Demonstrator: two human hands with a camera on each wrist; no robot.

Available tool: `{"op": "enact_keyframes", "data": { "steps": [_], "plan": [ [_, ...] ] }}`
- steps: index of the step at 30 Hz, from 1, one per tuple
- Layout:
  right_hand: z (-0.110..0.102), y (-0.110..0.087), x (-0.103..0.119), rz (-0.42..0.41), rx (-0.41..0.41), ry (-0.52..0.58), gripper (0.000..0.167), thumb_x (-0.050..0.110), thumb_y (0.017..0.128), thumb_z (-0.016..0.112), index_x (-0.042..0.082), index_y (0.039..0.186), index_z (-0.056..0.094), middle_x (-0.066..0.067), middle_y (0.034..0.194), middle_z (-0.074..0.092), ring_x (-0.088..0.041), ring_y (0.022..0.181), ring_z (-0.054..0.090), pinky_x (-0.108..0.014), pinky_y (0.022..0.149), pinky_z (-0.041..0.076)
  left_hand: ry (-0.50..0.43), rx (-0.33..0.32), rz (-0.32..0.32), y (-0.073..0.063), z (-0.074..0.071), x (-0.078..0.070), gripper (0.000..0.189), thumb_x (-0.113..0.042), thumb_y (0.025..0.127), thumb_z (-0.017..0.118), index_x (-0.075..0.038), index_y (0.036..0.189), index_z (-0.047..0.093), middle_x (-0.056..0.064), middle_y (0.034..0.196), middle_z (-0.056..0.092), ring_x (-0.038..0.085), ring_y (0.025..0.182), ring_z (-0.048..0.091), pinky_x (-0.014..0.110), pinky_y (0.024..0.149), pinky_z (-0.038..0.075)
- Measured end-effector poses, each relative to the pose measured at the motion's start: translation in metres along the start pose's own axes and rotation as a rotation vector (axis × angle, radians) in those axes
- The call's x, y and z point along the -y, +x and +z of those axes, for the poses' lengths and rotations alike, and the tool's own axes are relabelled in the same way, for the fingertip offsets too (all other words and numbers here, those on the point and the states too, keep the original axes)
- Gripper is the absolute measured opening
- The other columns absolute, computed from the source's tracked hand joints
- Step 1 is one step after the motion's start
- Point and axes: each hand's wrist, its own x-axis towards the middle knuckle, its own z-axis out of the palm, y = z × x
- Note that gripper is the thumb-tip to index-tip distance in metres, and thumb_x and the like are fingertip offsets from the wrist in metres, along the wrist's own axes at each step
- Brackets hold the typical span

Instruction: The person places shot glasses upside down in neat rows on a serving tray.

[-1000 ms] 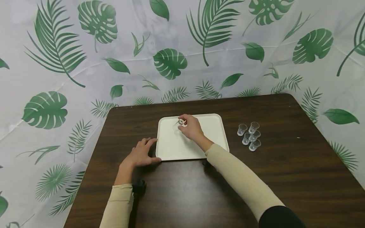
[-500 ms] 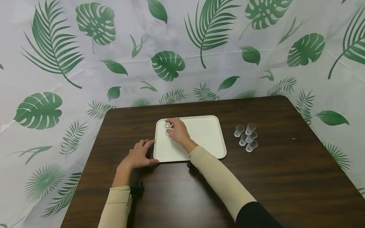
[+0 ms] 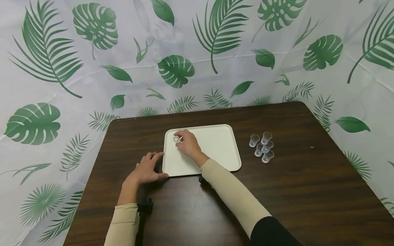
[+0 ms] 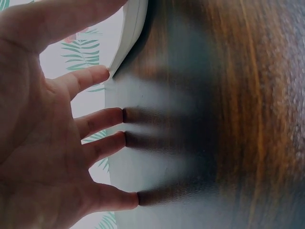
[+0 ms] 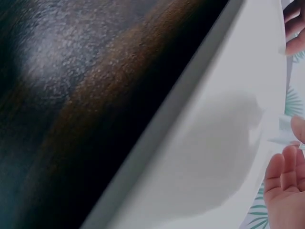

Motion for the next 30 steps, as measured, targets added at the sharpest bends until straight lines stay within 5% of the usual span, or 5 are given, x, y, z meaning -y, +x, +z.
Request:
{"op": "enact_keyframes", "data": {
  "steps": [30],
  "plan": [
    [-0.016,-0.003,-0.014,-0.01,0.052,0.046,0.041,0.004,0.086,0.07,0.01,0.126,0.065,-0.006,0.108,0.065,-0.016,0.092,0.063,-0.029,0.081,0.048,-0.013,0.022,-0.009,0.0,0.0,0.0,0.09,-0.054,0.08,0.075,-0.016,0.151,0.036,0.025,0.148,0.032,0.048,0.133,0.031,0.078,0.095,0.022]
  ]
}}
